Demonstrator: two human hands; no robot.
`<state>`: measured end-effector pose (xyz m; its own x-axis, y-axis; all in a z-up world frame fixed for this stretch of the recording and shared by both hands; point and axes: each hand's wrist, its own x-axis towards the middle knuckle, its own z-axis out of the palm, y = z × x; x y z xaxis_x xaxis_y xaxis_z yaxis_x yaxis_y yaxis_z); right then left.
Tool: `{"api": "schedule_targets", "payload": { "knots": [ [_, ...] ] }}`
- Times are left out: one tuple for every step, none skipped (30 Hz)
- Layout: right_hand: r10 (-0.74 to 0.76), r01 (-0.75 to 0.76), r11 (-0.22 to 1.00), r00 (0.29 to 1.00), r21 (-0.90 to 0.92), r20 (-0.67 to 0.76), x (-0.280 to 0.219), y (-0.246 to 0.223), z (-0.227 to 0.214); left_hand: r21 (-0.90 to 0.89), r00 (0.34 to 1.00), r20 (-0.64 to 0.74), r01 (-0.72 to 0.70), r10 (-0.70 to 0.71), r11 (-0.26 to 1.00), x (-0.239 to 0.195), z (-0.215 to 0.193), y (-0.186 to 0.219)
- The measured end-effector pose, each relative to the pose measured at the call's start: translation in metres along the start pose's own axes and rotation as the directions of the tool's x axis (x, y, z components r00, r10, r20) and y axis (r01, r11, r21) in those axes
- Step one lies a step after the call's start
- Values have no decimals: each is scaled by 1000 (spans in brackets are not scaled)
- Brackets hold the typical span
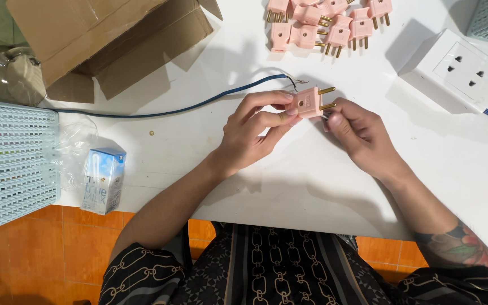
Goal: The person uses a screwdriver to disassemble an electrical plug, attaches wiring to the internal contact pins, and then fastens the plastic casing back together with a screw.
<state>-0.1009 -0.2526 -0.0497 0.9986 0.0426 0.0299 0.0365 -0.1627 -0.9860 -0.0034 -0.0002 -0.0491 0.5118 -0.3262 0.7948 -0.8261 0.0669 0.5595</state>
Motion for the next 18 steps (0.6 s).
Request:
{"api": "schedule_targets", "payload": {
  "knots": [
    [-2,2,1000,1000,0,-1,1,-1,2,1,1000,1,-2,2,1000,0,0,-1],
    [0,0,1000,1000,7,-29,1,-1,4,2,1000,8,-8,8,1000,-1,0,-3],
    [5,-5,1000,998,14,-58,1,-2,6,2,1000,16,-12,12,1000,-2,1,-4],
    [5,-4,1000,998,14,-60,1,-4,4,1,1000,18,-13,13,1000,-1,1,-3],
    [21,-20,1000,998,12,-59,2,-6,3,13,1000,19,-13,13,1000,-1,0,-3],
    [37,-36,999,998,9,-58,3,-8,2,26,1000,20,-13,12,1000,-1,-1,-2],
    [33,-33,999,998,12,-57,5,-11,2,29,1000,22,-15,15,999,1,-2,-4],
    [28,-28,999,999,17,-40,7,-14,3,30,999,25,-38,37,999,2,-3,-6],
    [26,-25,999,999,22,-22,8,-17,3,31,998,27,-58,57,998,3,-4,-7],
    [25,-24,999,999,23,-20,8,-12,1,34,998,27,-58,57,998,5,-5,-9],
    [21,-21,1000,1000,-2,-13,7,-8,-2,57,995,29,-98,97,994,8,-6,-10],
    [17,-18,999,1000,-27,-7,7,-4,-5,80,990,33,-139,136,987,11,-6,-12],
    [15,-15,999,1000,-29,-8,11,-16,-10,80,990,31,-141,139,987,10,-7,-14],
    [-80,73,961,997,-268,-13,16,-28,-14,107,993,31,-113,110,988,9,-8,-15],
    [-171,152,859,985,-489,5,19,-40,-19,134,996,31,-83,79,988,7,-9,-16],
    [-172,153,857,985,-491,5,16,-27,-24,133,996,29,-85,81,987,8,-14,-13],
    [-228,189,744,973,-641,22,14,-14,-28,108,994,105,-32,20,994,9,-19,-10],
    [-279,214,604,959,-768,49,11,-1,-32,86,983,181,25,-40,996,10,-24,-6]
  ]
}}
